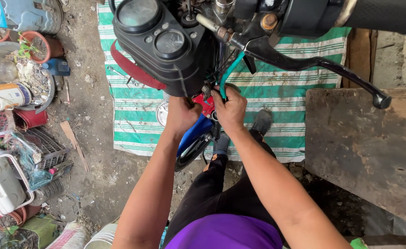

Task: The person retrieves a small item from a cluttered storage area and walks to a blue motorcycle. They proceed to work on the motorcycle's handlebar area, manipulating wires and connectors with their hands. The person then moves to a nearby toolbox to select a tool.

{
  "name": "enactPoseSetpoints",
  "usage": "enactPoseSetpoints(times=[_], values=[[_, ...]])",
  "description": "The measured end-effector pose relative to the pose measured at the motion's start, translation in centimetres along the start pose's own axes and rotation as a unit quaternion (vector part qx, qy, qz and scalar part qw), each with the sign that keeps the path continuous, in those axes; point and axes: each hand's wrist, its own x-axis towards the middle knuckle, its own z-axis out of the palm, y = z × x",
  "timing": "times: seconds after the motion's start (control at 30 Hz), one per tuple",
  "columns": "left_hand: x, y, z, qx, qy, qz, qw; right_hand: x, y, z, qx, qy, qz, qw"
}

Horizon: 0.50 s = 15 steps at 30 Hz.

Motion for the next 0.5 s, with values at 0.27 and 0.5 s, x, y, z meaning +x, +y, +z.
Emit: enactPoseSetpoints(times=[0.27, 0.5], values=[[-0.3, 7.0, -1.7, -0.019, -0.028, -0.013, 0.999, 0.3, -1.9, 1.0, -0.094, 0.059, 0.168, 0.980], [2.1, 0.2, -0.9, -0.027, -0.053, 0.007, 0.998, 5.0, -4.4, -2.1, -0.150, -0.055, 0.259, 0.953]])
